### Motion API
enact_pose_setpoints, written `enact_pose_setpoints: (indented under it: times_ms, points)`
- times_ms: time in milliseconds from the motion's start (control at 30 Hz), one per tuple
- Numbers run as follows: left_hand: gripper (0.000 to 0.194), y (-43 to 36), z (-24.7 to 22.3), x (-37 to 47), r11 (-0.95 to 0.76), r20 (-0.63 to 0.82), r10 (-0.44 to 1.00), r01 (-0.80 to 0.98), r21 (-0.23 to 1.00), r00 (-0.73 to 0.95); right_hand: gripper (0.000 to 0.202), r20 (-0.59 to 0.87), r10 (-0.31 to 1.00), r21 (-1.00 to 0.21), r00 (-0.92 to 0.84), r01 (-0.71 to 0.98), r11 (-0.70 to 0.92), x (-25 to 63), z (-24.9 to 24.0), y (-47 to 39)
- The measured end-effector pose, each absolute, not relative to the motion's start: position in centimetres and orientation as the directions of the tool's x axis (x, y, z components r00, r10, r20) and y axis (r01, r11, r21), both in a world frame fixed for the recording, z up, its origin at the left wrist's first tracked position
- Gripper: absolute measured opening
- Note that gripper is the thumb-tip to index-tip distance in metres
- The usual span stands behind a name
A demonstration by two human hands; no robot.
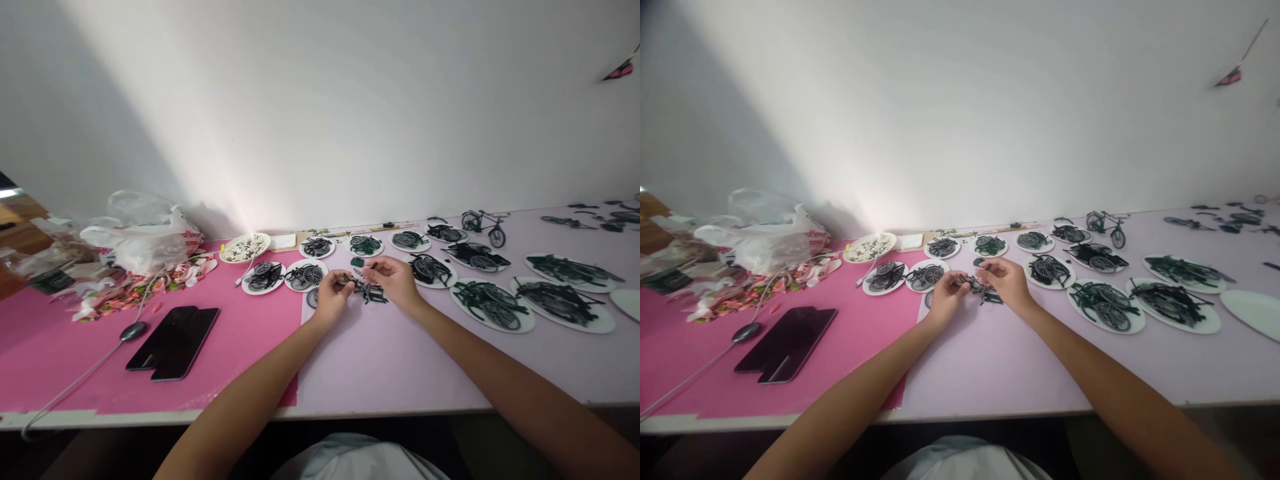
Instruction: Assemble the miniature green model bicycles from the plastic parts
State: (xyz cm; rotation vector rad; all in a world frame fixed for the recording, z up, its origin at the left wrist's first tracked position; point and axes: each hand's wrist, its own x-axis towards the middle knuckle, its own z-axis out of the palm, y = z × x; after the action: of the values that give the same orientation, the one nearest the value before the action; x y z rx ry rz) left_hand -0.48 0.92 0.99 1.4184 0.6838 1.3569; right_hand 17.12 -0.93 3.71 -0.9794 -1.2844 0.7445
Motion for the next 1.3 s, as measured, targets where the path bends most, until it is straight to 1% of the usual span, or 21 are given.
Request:
enact_pose_setpoints:
  times_ms: [67,133,300,500,700,900,1300]
  points:
    - [0.039,0.9,1.0,-0.5,-0.318,0.364,0.909,-0.228,0.920,0.204,0.044,0.419,0.894,-0.907,0.158,0.111,0.405,17.3,3.7,-0.9]
    - [0.039,0.9,1.1,-0.5,-0.315,0.359,0.911,-0.220,0.923,0.203,0.049,0.411,0.900,-0.909,0.146,0.146,0.392,17.4,3.6,-1.0]
    - [0.038,0.8,1.3,-0.5,-0.298,0.342,0.918,-0.219,0.929,0.202,0.058,0.439,0.889,-0.892,0.130,0.179,0.415,17.6,3.5,-1.1]
    - [0.041,0.9,1.2,-0.5,-0.289,0.340,0.917,-0.240,0.927,0.209,0.055,0.455,0.889,-0.881,0.051,0.170,0.441,17.5,3.6,-1.1]
    - [0.039,1.1,1.0,-0.4,-0.290,0.332,0.921,-0.211,0.933,0.203,0.043,0.467,0.884,-0.881,0.031,0.106,0.461,17.6,3.8,-0.9]
    - [0.031,0.8,1.1,-0.1,-0.308,0.331,0.932,-0.155,0.939,0.150,0.043,0.466,0.885,-0.878,0.002,0.126,0.462,17.9,3.9,-0.7]
    - [0.030,0.8,1.2,-0.1,-0.332,0.352,0.927,-0.150,0.931,0.133,0.043,0.483,0.875,-0.865,-0.003,0.156,0.478,18.1,4.9,-1.2]
